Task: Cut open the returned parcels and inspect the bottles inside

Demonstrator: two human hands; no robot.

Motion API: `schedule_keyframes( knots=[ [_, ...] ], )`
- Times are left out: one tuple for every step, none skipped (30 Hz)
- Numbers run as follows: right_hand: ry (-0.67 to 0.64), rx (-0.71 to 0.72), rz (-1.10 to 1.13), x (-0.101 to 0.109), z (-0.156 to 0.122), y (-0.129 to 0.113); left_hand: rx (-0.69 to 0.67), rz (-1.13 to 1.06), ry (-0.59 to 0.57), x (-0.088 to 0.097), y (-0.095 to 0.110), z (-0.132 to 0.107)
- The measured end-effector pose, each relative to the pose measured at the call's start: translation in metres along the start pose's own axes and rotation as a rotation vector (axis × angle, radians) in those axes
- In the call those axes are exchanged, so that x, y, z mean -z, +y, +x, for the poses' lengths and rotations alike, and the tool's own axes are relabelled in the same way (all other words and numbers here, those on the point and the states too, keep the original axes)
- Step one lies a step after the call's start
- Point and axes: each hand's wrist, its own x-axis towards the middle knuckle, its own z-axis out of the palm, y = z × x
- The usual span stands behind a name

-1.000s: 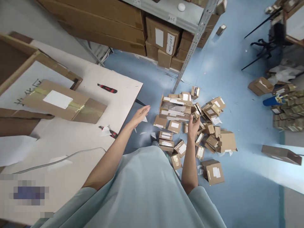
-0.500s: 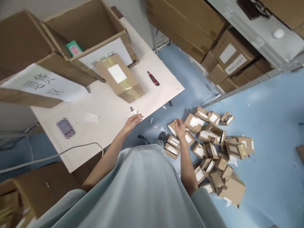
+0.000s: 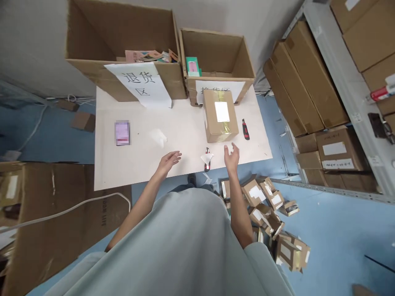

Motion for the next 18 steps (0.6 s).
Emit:
schedule_keyframes(
  knots=[
    [0.039,0.037,-0.067,-0.005,0.01,-0.009,0.001,-0.016,0.01,0.006,0.001,0.003],
    [0.071,0.063,-0.129,-0.01,0.021,-0.017,0.002,-0.032,0.017,0.01,0.002,0.006],
    [0.094,0.066,-0.183,-0.015,0.031,-0.024,0.004,-0.046,0.02,0.013,0.003,0.009],
    [0.105,0.048,-0.223,-0.021,0.04,-0.031,0.007,-0.06,0.021,0.015,0.003,0.012],
    [0.107,0.012,-0.252,-0.027,0.048,-0.036,0.011,-0.071,0.019,0.016,0.004,0.015],
    [0.103,-0.032,-0.268,-0.033,0.054,-0.041,0.016,-0.079,0.012,0.017,0.004,0.018],
    [0.096,-0.075,-0.274,-0.039,0.059,-0.045,0.022,-0.086,0.002,0.017,0.003,0.021],
    [0.094,-0.112,-0.275,-0.045,0.062,-0.049,0.027,-0.091,-0.01,0.017,0.003,0.025],
    [0.101,-0.141,-0.275,-0.05,0.064,-0.052,0.033,-0.094,-0.02,0.017,0.002,0.028],
    [0.115,-0.161,-0.278,-0.055,0.065,-0.054,0.039,-0.098,-0.025,0.017,0.001,0.032],
    [0.134,-0.174,-0.287,-0.059,0.065,-0.056,0.046,-0.103,-0.026,0.016,-0.001,0.036],
    [0.15,-0.183,-0.301,-0.062,0.065,-0.058,0.056,-0.109,-0.023,0.015,-0.003,0.04],
    [0.159,-0.189,-0.318,-0.065,0.064,-0.059,0.066,-0.116,-0.019,0.014,-0.004,0.044],
    [0.162,-0.19,-0.336,-0.067,0.064,-0.06,0.076,-0.123,-0.02,0.013,-0.006,0.048],
    [0.161,-0.19,-0.353,-0.069,0.064,-0.06,0.085,-0.129,-0.026,0.012,-0.008,0.052],
    [0.163,-0.188,-0.369,-0.071,0.064,-0.06,0.091,-0.135,-0.035,0.012,-0.01,0.056],
    [0.167,-0.184,-0.384,-0.073,0.064,-0.059,0.096,-0.141,-0.045,0.012,-0.012,0.059],
    [0.173,-0.179,-0.397,-0.075,0.065,-0.058,0.1,-0.148,-0.049,0.015,-0.014,0.061]
  ],
)
